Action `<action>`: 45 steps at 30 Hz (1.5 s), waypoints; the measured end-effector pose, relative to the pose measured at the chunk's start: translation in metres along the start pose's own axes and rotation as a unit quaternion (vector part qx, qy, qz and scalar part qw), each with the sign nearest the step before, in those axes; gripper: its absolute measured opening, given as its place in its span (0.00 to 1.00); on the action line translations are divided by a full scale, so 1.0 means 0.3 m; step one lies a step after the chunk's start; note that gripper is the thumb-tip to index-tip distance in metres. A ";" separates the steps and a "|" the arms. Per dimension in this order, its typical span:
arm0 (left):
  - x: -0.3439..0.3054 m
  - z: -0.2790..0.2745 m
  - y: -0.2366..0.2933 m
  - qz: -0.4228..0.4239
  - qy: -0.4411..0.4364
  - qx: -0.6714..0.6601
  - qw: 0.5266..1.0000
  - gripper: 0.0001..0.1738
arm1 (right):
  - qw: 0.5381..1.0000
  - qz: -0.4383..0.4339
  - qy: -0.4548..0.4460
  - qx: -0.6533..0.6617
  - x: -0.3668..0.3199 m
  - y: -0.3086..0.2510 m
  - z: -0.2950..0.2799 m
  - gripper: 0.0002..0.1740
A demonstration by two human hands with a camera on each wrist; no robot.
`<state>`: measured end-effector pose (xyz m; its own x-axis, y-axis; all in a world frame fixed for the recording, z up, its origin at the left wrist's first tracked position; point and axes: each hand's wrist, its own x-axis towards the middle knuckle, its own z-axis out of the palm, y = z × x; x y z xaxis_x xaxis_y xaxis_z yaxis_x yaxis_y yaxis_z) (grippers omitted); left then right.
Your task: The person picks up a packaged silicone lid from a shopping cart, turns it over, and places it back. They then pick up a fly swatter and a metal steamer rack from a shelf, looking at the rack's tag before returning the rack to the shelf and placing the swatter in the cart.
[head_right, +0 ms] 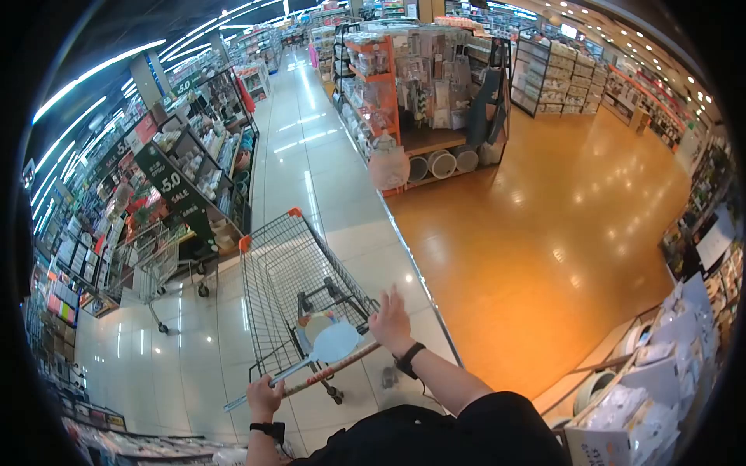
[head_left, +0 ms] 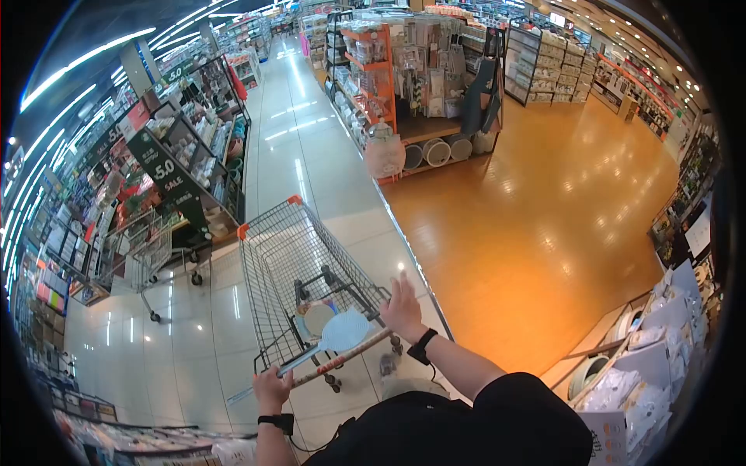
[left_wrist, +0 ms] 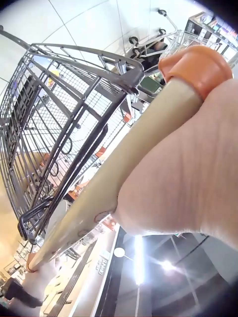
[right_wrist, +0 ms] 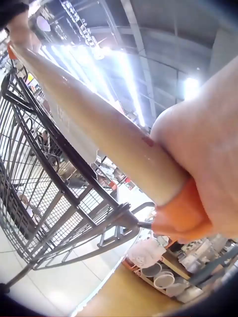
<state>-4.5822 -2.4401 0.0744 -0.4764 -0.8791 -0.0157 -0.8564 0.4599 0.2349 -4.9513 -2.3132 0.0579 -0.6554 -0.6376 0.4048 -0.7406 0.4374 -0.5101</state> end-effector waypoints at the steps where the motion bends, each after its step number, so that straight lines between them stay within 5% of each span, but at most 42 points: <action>1: 0.058 0.010 -0.008 0.003 0.003 -0.001 1.000 0.22 | 0.985 0.091 -0.122 0.075 0.057 -0.014 -0.004 0.34; 9: 0.449 -0.009 0.029 0.009 0.035 -0.007 0.999 0.22 | 0.972 0.098 -0.210 0.040 0.416 -0.033 0.137 0.33; 13: 0.655 -0.035 0.067 0.002 0.034 0.000 0.999 0.21 | 0.996 -0.055 0.025 -0.069 0.569 0.002 0.275 0.30; 15: 0.758 -0.019 0.061 0.018 0.044 -0.005 0.999 0.21 | 1.000 -0.025 -0.004 -0.011 0.670 0.008 0.309 0.30; 17: 0.852 -0.026 0.074 0.024 0.039 -0.001 0.999 0.21 | 0.977 0.117 -0.179 0.016 0.769 -0.021 0.302 0.31; 22: 1.101 -0.034 0.108 0.035 0.043 -0.002 0.998 0.21 | 0.987 0.096 -0.127 0.000 0.956 0.029 0.455 0.34; 24: 1.198 -0.027 0.118 0.037 0.041 -0.015 0.998 0.21 | 0.983 -0.074 0.139 -0.100 1.036 0.068 0.529 0.34; 25: 1.244 -0.023 0.126 0.045 0.039 -0.016 0.998 0.21 | 0.982 -0.068 0.142 -0.105 1.076 0.074 0.549 0.34; 28: 1.405 -0.026 0.146 0.054 0.027 -0.024 0.998 0.21 | 0.988 -0.020 0.117 -0.094 1.219 0.066 0.580 0.33; 30: 1.509 -0.015 0.152 0.055 0.014 -0.025 0.998 0.21 | 0.978 0.153 -0.140 -0.020 1.313 0.042 0.570 0.32; 34: 1.735 0.000 0.143 0.079 0.039 -0.004 0.996 0.23 | 0.988 0.124 -0.091 0.008 1.466 0.070 0.685 0.31; 38: 1.956 -0.015 0.136 0.087 0.021 0.028 0.996 0.24 | 0.970 0.191 -0.147 -0.002 1.639 0.037 0.778 0.28; 40: 2.058 -0.047 0.143 0.089 0.016 0.029 0.996 0.25 | 0.995 0.051 0.040 -0.072 1.708 0.047 0.857 0.27; 45: 2.229 -0.085 0.165 0.071 0.030 0.027 0.997 0.26 | 0.991 0.120 -0.046 -0.040 1.852 0.023 0.938 0.24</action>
<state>-4.9380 -3.0084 0.1002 -0.5820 -0.8100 0.0716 -0.7916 0.5845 0.1783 -5.2789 -2.8430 0.0656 -0.8007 -0.5625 0.2059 -0.5766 0.6305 -0.5197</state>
